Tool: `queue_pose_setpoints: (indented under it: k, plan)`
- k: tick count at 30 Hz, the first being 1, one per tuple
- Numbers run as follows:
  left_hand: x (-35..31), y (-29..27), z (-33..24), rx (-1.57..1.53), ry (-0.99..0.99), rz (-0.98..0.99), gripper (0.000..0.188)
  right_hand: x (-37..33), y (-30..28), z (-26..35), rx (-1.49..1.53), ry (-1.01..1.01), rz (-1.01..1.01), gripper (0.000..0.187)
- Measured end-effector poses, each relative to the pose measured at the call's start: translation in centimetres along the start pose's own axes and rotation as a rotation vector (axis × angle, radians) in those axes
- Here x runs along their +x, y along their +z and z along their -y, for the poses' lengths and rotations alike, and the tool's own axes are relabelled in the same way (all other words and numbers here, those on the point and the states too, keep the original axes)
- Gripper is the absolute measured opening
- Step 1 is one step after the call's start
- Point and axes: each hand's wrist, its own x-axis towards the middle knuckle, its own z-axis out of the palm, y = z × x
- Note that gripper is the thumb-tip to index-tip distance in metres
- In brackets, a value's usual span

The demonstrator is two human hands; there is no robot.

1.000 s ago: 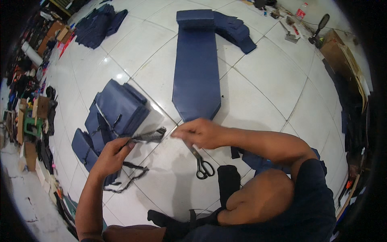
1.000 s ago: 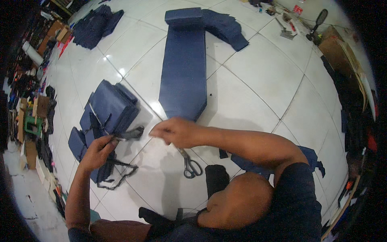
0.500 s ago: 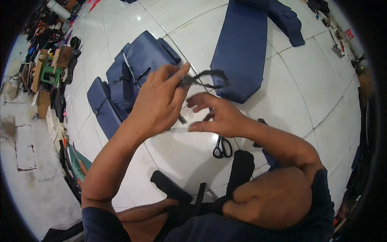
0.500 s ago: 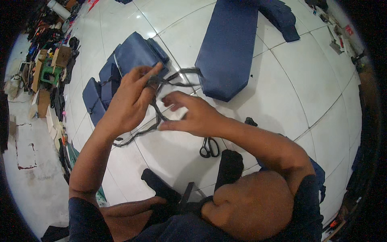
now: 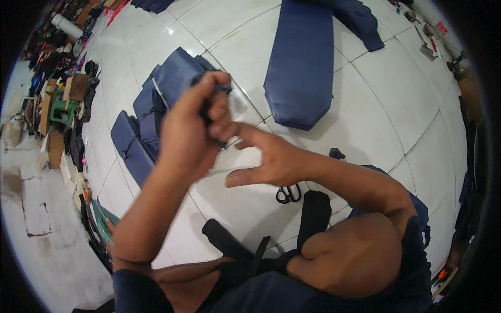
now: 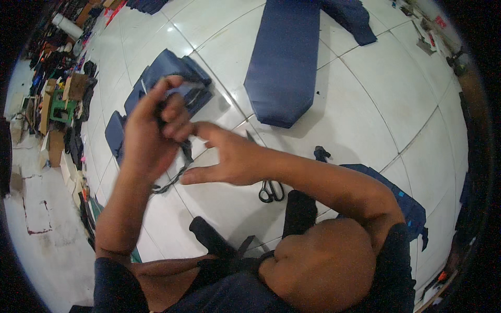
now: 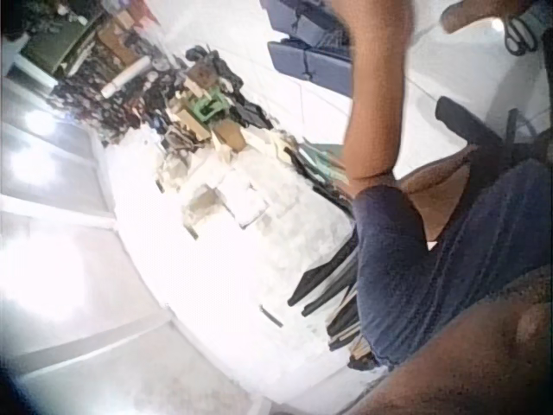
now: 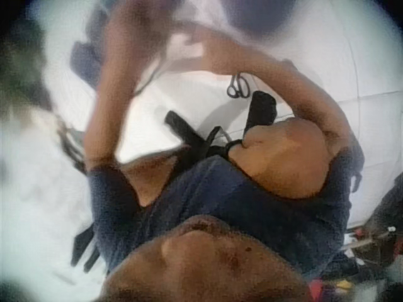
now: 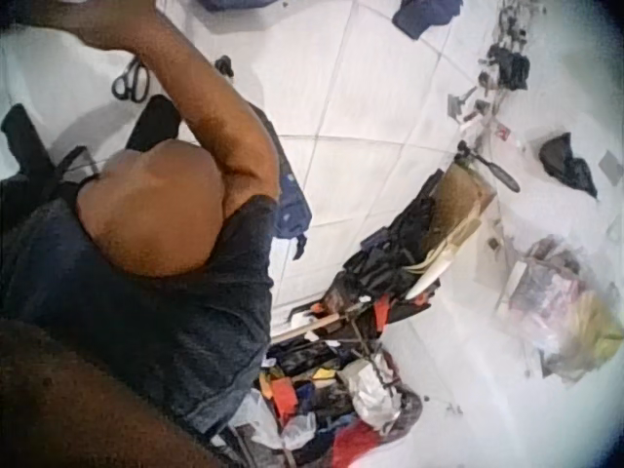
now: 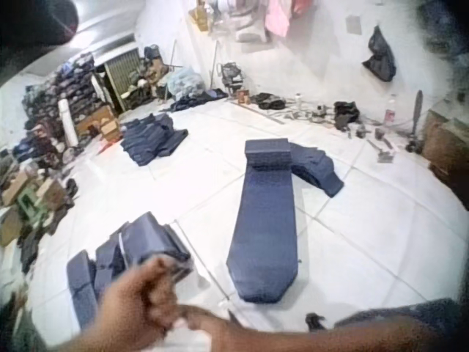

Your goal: The person organizes blue fabric pieces on the floor, gathers them into bundles, ties each bundle with a black strap, and cuts the strap using shears.

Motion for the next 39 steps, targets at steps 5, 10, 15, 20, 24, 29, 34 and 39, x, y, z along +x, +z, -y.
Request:
queue_pose_setpoints:
  k: [5, 10, 15, 20, 24, 29, 34, 39]
  plan:
    - [2.8, -4.0, 0.8, -0.142, 0.342, -0.194, 0.027, -2.0, -1.6, -0.6, 0.291, 0.452, 0.036, 0.025]
    - [1.5, -9.7, 0.3, -0.22, 0.499, -0.511, 0.025, -8.6, -6.7, -4.4, 0.08, 0.643, 0.001, 0.024]
    - [0.0, -12.5, -4.8, -0.018, 0.708, -0.525, 0.027, -12.8, -7.5, -7.9, 0.002, 0.733, -0.119, 0.019]
    - [-4.6, -18.3, -10.6, 0.988, 0.581, -0.578, 0.03, -18.8, -15.3, -7.5, 0.041, 0.782, -0.363, 0.018]
    - [-11.8, -30.1, -13.2, 1.713, -0.037, -0.308, 0.037, -21.7, -20.6, -6.7, 0.188, 0.555, -0.69, 0.008]
    - [-15.9, -35.2, -5.7, 2.532, -0.647, -0.471, 0.034, -16.0, -16.3, -2.5, -0.388, 0.595, -0.432, 0.013]
    - [-9.8, -17.7, 1.0, 1.856, 0.065, 0.193, 0.057, -8.1, -6.9, -0.1, -0.603, 0.271, -0.052, 0.021]
    - [-1.5, -6.9, 8.8, 1.009, 0.006, 0.566, 0.058, -4.9, -3.5, 0.5, -0.536, 0.251, 0.079, 0.027]
